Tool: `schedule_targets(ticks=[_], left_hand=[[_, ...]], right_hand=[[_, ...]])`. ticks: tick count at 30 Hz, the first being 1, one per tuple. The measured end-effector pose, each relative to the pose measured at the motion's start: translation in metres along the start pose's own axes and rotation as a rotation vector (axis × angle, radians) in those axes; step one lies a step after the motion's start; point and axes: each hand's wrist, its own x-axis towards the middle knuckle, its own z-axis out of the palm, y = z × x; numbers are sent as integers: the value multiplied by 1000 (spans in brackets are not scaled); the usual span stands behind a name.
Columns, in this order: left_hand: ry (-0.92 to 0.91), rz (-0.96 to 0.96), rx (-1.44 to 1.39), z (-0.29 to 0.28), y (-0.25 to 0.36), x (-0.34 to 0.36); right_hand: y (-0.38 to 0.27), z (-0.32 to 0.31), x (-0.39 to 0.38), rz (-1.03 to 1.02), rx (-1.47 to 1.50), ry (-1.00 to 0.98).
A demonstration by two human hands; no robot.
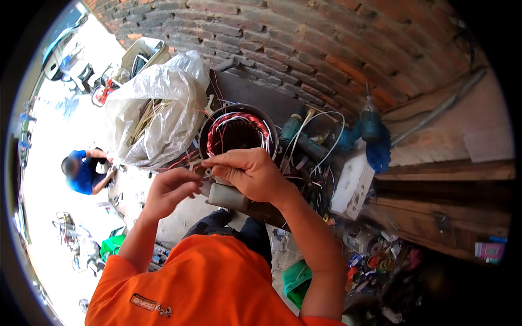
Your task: The person retrieves insulated wires from a plastic bag and begins winding them into the slots of a motor stator. They use a wooden stick to push the wires into place and a hammer to tap the stator, likely to settle the windings. The task involves repetitive winding and adjusting of the wires within the stator assembly.
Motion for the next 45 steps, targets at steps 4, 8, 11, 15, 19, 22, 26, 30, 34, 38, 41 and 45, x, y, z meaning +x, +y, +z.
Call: schedule_targets(ticks=[4,8,11,15,19,22,26,30,34,38,41,45], left_hand=[[-76,-76,-582,-13,-4,-40],[-95,-211,-247,18,-4,-74],[462,-233,112,48,-29,-77],[445,267,797,49,-18,-56],[28,124,653,70,-20,-34],[-121,63,534,68,-31,-24],[-87,-32,244,80,-52,-19],[-216,13,181,76,-63,-9],[-245,-57,4,71,-71,-13],[-251,-31,25,73,-75,-19],[-279,14,156,70,-66,-14],[-240,-65,14,73,-58,-18]], right_hand=[[7,-33,-13,-138,-400,-283],[7,-56,-20,-131,-522,-544],[14,-66,-20,-119,-473,-648],[19,-72,-18,-116,-457,-744],[15,-71,-14,-96,-483,-713],[11,-71,-9,-47,-552,-662],[10,-65,2,-221,-490,-609],[14,-52,-16,-350,-505,-498],[14,-58,-5,-273,-526,-582],[6,-61,13,-241,-505,-809],[5,-59,5,-279,-563,-783],[7,-57,0,-300,-618,-748]])
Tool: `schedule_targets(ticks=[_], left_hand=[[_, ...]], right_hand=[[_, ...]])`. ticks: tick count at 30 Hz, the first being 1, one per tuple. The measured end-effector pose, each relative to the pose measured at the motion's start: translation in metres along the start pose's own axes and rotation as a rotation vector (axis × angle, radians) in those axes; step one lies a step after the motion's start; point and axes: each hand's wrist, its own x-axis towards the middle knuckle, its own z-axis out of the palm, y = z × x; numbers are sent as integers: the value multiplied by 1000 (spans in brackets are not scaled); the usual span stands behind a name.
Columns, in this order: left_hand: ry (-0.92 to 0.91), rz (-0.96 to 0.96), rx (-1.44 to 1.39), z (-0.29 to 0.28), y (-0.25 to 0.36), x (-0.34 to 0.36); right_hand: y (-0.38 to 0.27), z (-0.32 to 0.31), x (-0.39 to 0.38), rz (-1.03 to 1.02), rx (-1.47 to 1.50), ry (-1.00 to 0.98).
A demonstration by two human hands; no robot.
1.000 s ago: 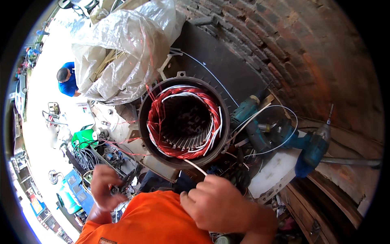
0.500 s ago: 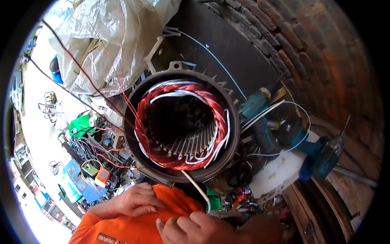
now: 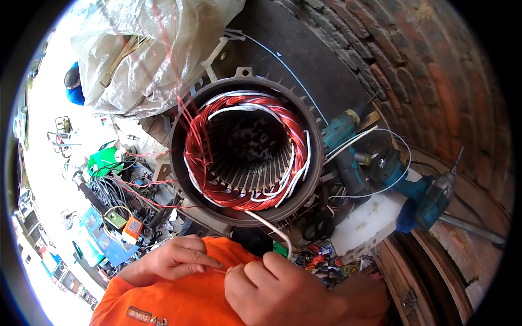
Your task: The person retrieves insulated wires from a plastic bag and begins winding them into the slots of a motor stator. They use a wooden stick to push the wires into place and a hammer to tap the stator, likely to settle the windings. The task involves repetitive winding and adjusting of the wires within the stator assembly.
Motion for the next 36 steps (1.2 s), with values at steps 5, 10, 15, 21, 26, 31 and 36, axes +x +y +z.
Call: schedule_targets(ticks=[5,10,15,21,26,31,36], left_hand=[[55,-161,-460,7,-2,-15],[307,-83,-501,-3,5,-38],[443,268,-892,16,30,-28],[523,488,-729,20,63,-11],[700,436,-546,25,80,-18],[613,475,-614,40,75,-28],[656,488,-510,47,50,-29]], right_hand=[[-16,0,-1,-4,-133,-7],[-20,18,-20,61,21,234],[-49,37,-14,186,143,546],[-71,51,0,241,210,720],[-80,48,-1,263,198,769],[-90,50,1,166,142,770],[-86,58,-9,197,136,767]])
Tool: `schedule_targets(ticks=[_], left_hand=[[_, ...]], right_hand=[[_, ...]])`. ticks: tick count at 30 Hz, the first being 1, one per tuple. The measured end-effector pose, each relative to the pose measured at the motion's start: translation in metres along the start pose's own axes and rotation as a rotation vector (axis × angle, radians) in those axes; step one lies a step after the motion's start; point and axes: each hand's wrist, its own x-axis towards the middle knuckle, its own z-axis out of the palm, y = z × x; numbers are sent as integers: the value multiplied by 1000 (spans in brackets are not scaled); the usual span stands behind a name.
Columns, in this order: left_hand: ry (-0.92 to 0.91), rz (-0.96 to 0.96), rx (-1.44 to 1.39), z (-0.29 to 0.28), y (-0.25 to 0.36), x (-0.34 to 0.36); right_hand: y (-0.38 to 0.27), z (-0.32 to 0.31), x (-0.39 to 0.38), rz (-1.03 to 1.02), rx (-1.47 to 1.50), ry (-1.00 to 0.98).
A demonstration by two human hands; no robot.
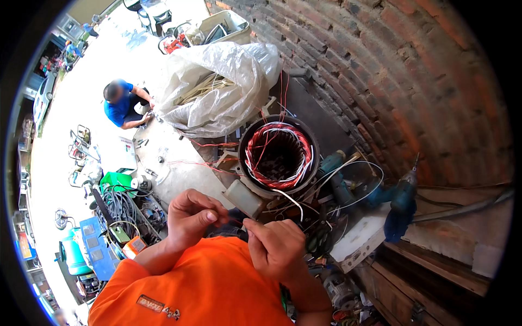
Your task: The person retrieves insulated wires from a plastic bag and begins winding them into the slots of a motor stator. They use a wooden stick to push the wires into place and a hammer to tap the stator, likely to settle the windings. The task involves repetitive winding and adjusting of the wires within the stator assembly.
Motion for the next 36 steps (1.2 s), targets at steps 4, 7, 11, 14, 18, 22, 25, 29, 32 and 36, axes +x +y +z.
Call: schedule_targets(ticks=[4,7,11,14,18,22,25,29,32,36], left_hand=[[50,-82,-78,-4,1,-1],[77,-89,-99,-4,1,3],[113,-128,-123,-7,6,5],[107,-114,-123,-9,6,5],[32,-90,-184,-12,4,6],[-10,-83,-307,-13,-1,5],[88,-118,-230,-7,0,5],[171,71,23,1,-6,4],[231,396,371,-1,-9,-2],[156,703,871,-10,14,1]], right_hand=[[1,6,-2,9,-13,18],[-1,8,1,24,-30,-1],[-2,12,8,11,-28,3],[-2,13,10,15,-31,-7],[-1,12,12,30,25,-20],[-6,14,14,56,111,-13],[-8,15,10,87,35,0],[-10,25,6,53,-52,40],[-11,31,2,43,-94,21],[-13,23,5,66,-62,-117]])
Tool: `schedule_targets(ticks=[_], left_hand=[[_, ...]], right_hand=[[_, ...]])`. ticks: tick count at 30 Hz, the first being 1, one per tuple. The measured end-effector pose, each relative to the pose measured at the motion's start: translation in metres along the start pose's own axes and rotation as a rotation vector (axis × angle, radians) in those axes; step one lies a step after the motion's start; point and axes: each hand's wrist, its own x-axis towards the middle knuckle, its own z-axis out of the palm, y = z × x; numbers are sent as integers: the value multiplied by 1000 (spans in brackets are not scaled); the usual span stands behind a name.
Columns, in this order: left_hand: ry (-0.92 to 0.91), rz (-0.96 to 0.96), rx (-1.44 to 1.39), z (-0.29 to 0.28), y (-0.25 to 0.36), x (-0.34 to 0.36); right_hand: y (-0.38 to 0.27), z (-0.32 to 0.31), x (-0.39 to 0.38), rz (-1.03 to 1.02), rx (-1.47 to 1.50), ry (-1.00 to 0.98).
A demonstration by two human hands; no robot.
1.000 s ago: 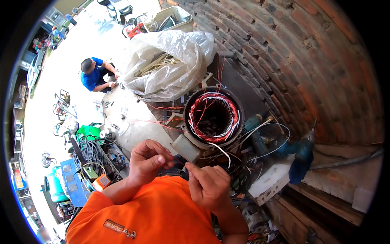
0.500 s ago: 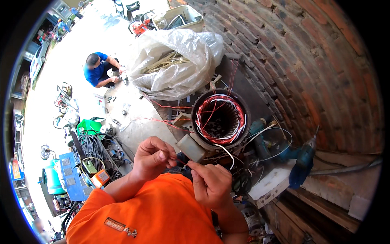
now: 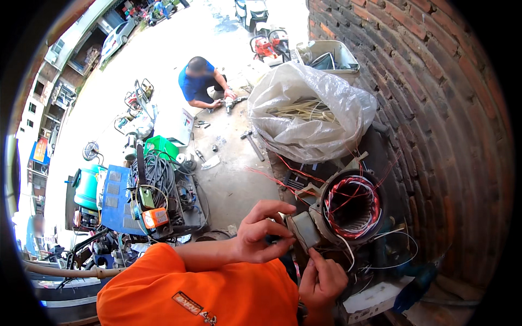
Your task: The person retrieves insulated wires from a plastic bag and begins winding them into the slots of a motor stator. They use a wooden stick to push the wires into place and a hammer to tap the stator, likely to settle the windings. The task involves repetitive winding and adjusting of the wires within the stator assembly.
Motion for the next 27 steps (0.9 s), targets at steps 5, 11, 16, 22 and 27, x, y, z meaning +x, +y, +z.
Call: schedule_targets(ticks=[5,11,16,22,27], left_hand=[[-285,-343,-202,-18,-6,-1],[-288,-1000,-675,-20,5,0],[-281,-1365,-1193,-27,-19,-14],[-391,-973,-907,-33,-12,-16],[-411,-981,-958,-33,-13,-25]], right_hand=[[2,-9,3,-73,-41,-26],[7,-10,2,-199,-80,-96],[2,-6,2,-251,-90,-68],[0,-9,-6,-124,-53,-69],[1,-4,-12,-57,-56,-30]])
